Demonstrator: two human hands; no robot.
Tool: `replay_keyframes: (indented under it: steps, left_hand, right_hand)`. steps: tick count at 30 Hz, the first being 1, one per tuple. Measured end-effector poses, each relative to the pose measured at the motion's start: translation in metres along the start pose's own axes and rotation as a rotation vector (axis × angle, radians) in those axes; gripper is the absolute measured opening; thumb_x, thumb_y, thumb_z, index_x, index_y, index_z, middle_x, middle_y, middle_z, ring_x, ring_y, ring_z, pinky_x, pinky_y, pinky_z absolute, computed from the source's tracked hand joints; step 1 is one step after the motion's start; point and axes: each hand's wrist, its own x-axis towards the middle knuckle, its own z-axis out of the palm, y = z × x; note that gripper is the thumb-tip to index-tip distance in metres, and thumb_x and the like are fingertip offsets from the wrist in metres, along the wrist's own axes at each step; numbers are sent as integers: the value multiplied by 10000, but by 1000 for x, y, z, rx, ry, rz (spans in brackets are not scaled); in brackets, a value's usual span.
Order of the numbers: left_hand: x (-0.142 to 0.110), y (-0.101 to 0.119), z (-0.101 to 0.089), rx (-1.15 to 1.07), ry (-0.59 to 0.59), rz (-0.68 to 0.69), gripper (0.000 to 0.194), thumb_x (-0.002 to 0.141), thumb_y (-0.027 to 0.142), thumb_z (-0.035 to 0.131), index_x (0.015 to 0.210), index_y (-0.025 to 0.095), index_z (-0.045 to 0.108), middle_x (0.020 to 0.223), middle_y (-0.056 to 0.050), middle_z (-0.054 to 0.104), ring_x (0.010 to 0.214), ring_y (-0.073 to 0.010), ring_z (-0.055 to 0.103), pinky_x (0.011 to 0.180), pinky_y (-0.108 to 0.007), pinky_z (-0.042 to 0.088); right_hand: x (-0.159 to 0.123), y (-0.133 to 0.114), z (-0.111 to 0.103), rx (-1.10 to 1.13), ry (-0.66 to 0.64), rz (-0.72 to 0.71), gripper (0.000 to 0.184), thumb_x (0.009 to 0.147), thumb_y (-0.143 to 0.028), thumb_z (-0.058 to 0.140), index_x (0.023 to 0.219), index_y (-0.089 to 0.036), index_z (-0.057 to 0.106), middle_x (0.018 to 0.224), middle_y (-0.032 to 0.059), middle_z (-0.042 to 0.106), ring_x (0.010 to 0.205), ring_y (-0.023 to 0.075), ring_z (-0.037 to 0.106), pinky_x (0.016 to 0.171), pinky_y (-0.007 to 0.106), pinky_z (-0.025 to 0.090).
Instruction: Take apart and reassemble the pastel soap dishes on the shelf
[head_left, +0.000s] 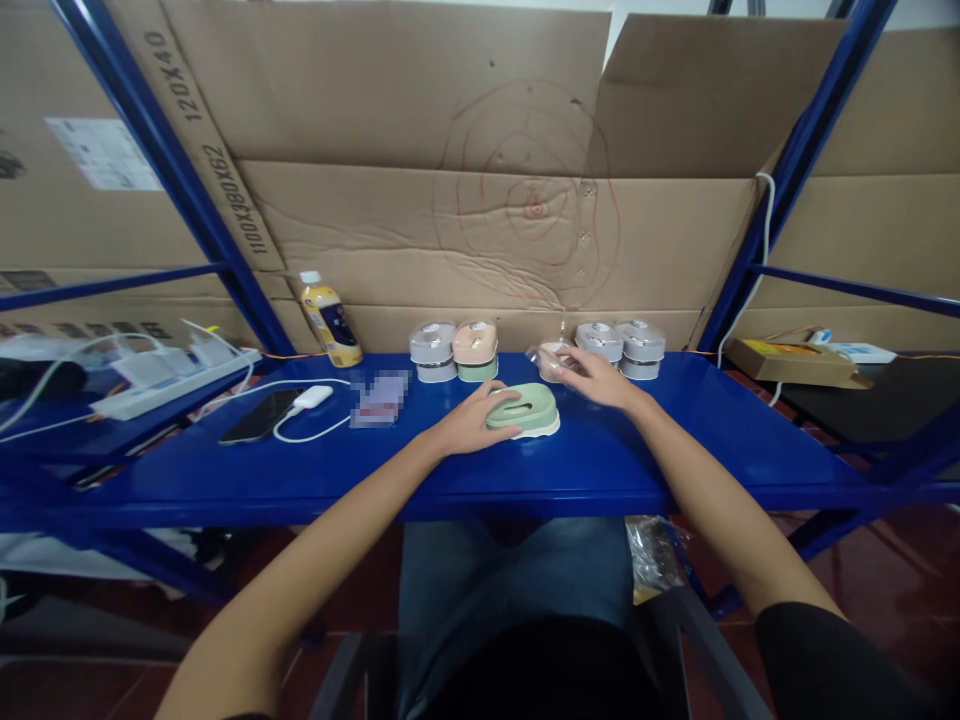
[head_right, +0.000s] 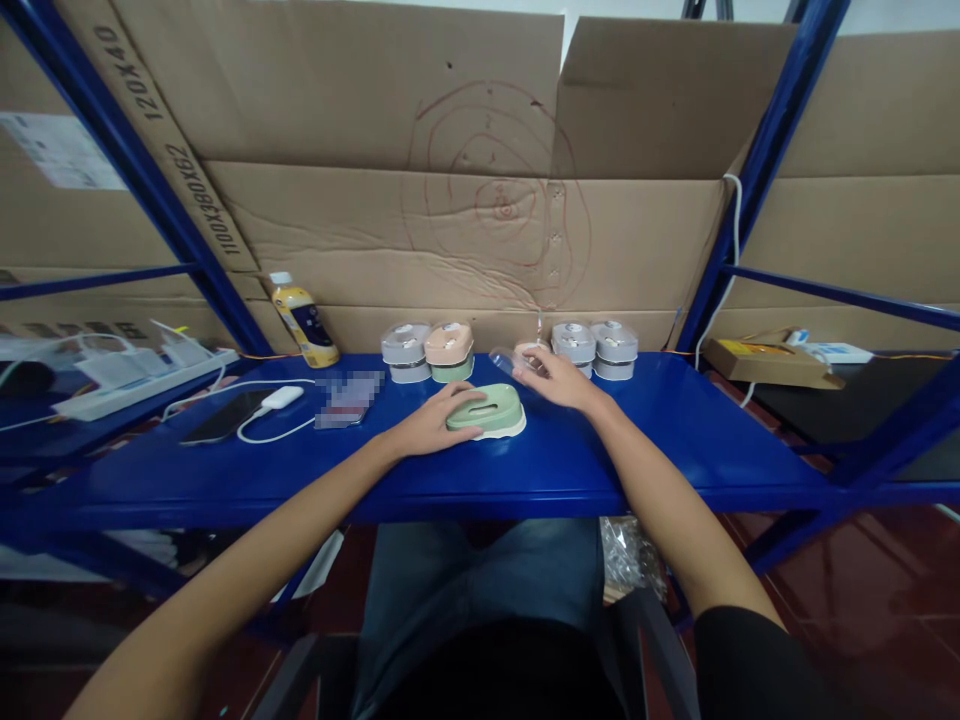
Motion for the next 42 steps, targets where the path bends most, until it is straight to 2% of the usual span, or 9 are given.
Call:
replay_keyframes:
  steps: [2,5,9,14,21,28,34,37,42]
  left_hand:
    - [3,-5,3,-46,54,-46,916,829,616,798,1578,232,436,1499,-179,531,1407,-392,540,1200,-589,425]
    - [8,-11,8,-149,114,-135,1268,671,603,923,1658,210,231,1435,-213,593,1343,-425,594,1136,-640,454]
    - [13,-14,15,-242,125,-120,1433,592,569,983,1679,209,121,1401,-223,627,1343,-437,605,1136,-654,439]
    - [15,-12,18,-237,140,-85,1494,560,584,998,1693,227,93,1493,-266,539,1397,-467,555,1144,-674,421]
    - [15,-5,16,-229,137,-95,1504,547,604,996,1699,237,102,1578,-290,434,1446,-477,501,1169,-681,401]
    - [15,-1,13,-165,97,-66,1430,609,551,972,1698,212,109,1553,-259,476,1459,-469,487,1196,-663,383]
    - [13,3,11,-155,88,-69,1412,591,565,983,1685,192,173,1578,-248,450,1470,-450,479,1224,-622,375]
    - [12,0,9,-151,77,-73,1371,594,600,974,1671,197,228,1573,-241,470,1471,-444,480,1220,-618,382]
    - [7,-6,5,-130,16,-85,1282,617,617,954,1646,218,302,1561,-214,514,1459,-441,500,1202,-615,408]
  right_hand:
    - [-1,-5,3,7,-43,-69,616,875,-592,742,1343,-197,677,1191,125,766,1026,295,730,952,482,584]
    - [-1,-12,9,3,-126,-146,720,748,-567,868,1349,-209,697,1248,119,758,1091,298,722,1003,480,573]
    - [3,-20,21,-42,-171,-218,772,733,-559,883,1400,-221,692,1349,135,716,1225,322,681,1107,507,509]
    - [8,-22,30,-63,-254,-283,784,758,-552,874,1443,-228,671,1353,139,682,1224,324,663,1104,513,499]
    - [7,-25,27,-85,-297,-293,787,763,-571,876,1456,-262,665,1343,125,670,1197,317,660,1086,503,507]
    - [9,-32,26,-148,-293,-284,792,761,-582,870,1454,-252,673,1321,135,678,1154,334,670,1036,504,525]
    - [7,-35,28,-186,-290,-289,804,762,-600,863,1457,-244,673,1298,143,681,1142,340,679,1028,500,535]
    - [5,-32,28,-150,-319,-262,850,767,-604,864,1492,-223,639,1328,157,683,1167,345,677,1045,504,532]
    - [0,-23,26,-104,-393,-209,973,726,-598,894,1575,-292,532,1406,117,678,1261,345,654,1084,516,519]
